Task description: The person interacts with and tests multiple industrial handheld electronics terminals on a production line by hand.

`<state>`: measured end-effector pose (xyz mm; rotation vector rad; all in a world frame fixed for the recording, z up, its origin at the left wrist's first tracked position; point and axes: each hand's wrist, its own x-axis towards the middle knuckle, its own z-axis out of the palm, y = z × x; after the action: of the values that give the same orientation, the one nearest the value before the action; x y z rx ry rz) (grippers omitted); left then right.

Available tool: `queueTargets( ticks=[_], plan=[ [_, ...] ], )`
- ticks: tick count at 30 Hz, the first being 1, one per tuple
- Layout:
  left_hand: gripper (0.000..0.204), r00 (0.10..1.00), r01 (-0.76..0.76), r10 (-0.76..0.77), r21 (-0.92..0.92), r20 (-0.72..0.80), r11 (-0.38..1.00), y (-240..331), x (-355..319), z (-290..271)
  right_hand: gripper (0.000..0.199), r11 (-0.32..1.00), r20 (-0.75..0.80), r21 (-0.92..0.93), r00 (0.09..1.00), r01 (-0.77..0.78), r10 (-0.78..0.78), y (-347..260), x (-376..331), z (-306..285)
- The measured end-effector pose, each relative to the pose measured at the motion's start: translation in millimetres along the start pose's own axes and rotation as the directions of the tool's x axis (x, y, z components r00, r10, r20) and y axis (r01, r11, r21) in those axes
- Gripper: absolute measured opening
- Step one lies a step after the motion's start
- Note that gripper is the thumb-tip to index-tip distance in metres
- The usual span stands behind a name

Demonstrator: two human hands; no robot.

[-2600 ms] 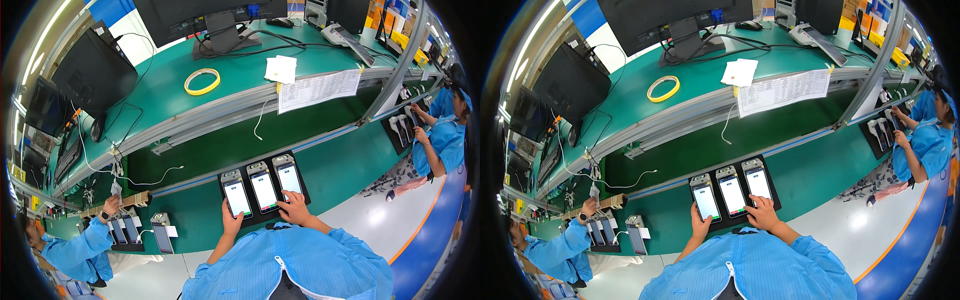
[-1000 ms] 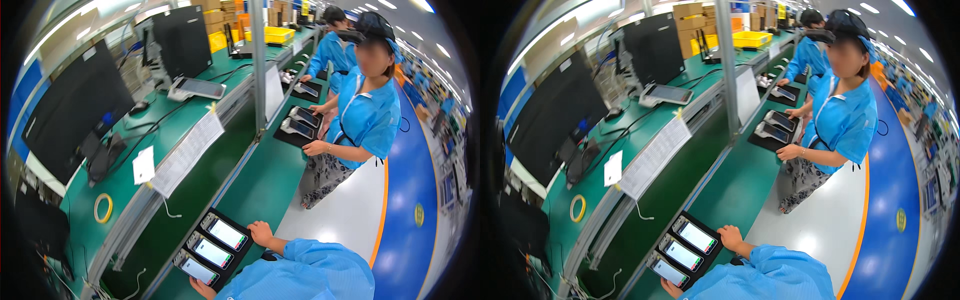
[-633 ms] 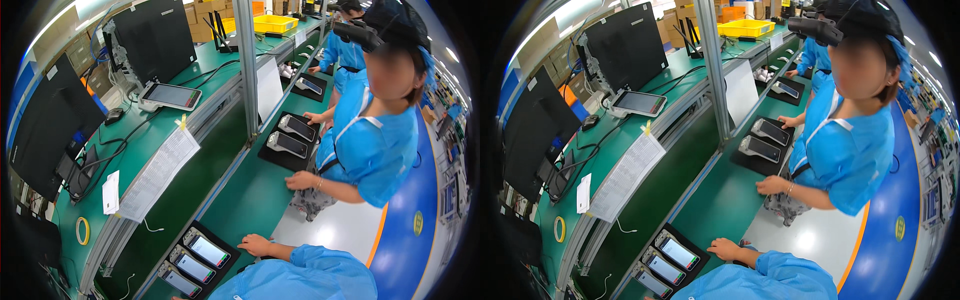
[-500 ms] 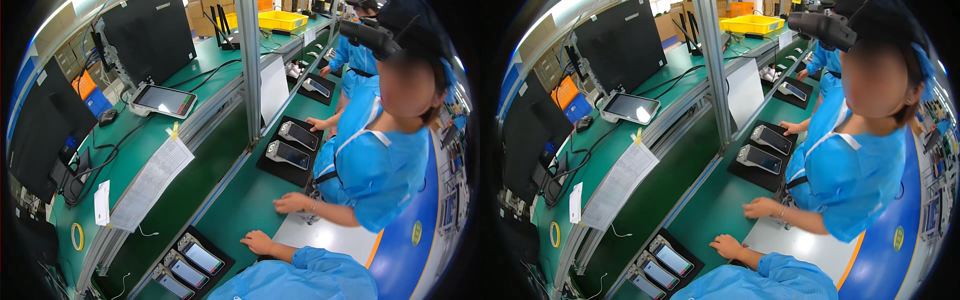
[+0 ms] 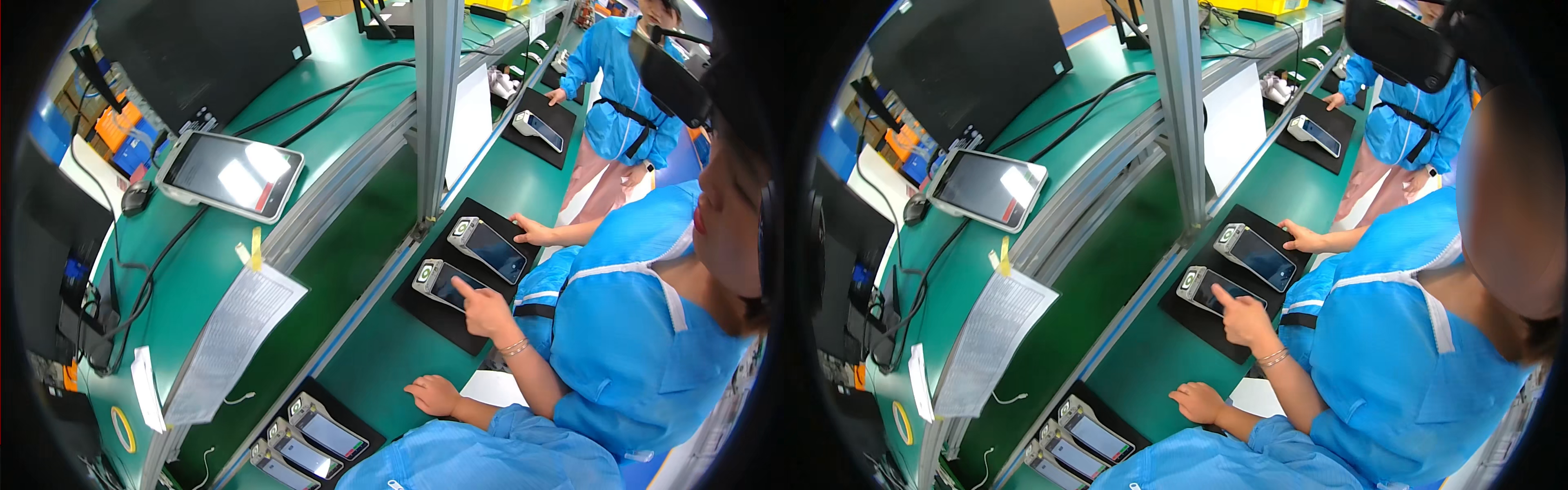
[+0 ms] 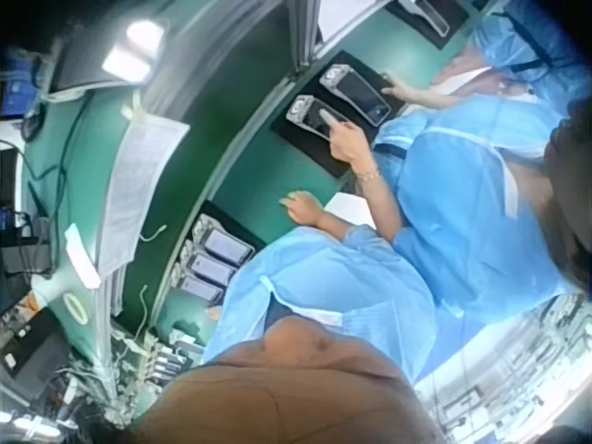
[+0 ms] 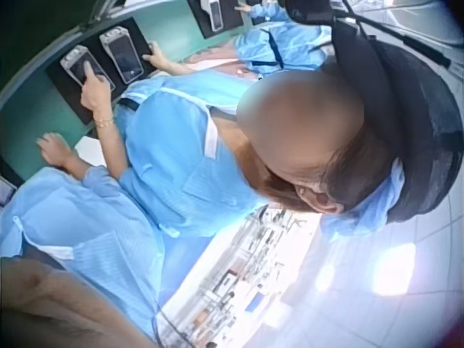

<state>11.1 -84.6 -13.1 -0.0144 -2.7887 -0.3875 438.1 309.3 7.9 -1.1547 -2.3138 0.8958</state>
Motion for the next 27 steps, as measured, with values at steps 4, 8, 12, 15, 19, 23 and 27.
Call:
queueTargets(
  ticks=[4, 8, 12, 15, 19, 23, 27],
  plan=[
    [0.038, 0.998, -0.061, 0.061, 0.019, 0.007, 0.998, 11.1, 18.2, 14.1, 0.027, 1.000, -0.040, -0.019, 0.999, -0.018, 0.018, -1.9, 3.7, -2.1],
    [0.038, 0.994, -0.108, 0.108, 0.017, 0.015, 0.994, 26.5, 24.4, 32.9, 0.028, 0.996, -0.168, 0.057, 0.983, -0.064, 0.072, -8.1, 15.2, -5.3],
    [0.038, 0.991, -0.134, 0.134, 0.017, -0.006, 0.991, 39.3, 25.4, 42.7, 0.037, 0.933, -0.494, 0.303, 0.806, -0.192, 0.327, -26.6, 73.8, -43.8],
    [0.037, 0.985, -0.170, 0.170, 0.009, -0.014, 0.985, 52.5, 31.9, 51.2, 0.055, 0.776, -0.567, 0.622, 0.623, -0.106, 0.539, -10.7, 113.6, -70.0],
    [0.037, 0.980, -0.191, 0.191, 0.003, -0.056, 0.981, 58.0, 43.5, 59.7, 0.066, 0.538, -0.416, 0.832, 0.483, -0.140, 0.770, 22.1, 133.2, -98.6],
    [0.037, 0.979, -0.186, 0.184, -0.014, -0.088, 0.983, 68.4, 31.9, 76.4, 0.067, 0.575, -0.419, 0.770, 0.461, -0.276, 0.783, 42.5, 131.3, -105.5],
    [0.037, 0.975, -0.196, 0.192, -0.023, -0.111, 0.980, 76.5, 27.0, 89.7, 0.066, 0.599, -0.430, 0.750, 0.482, -0.281, 0.764, 45.6, 130.0, -107.4]
  ],
)
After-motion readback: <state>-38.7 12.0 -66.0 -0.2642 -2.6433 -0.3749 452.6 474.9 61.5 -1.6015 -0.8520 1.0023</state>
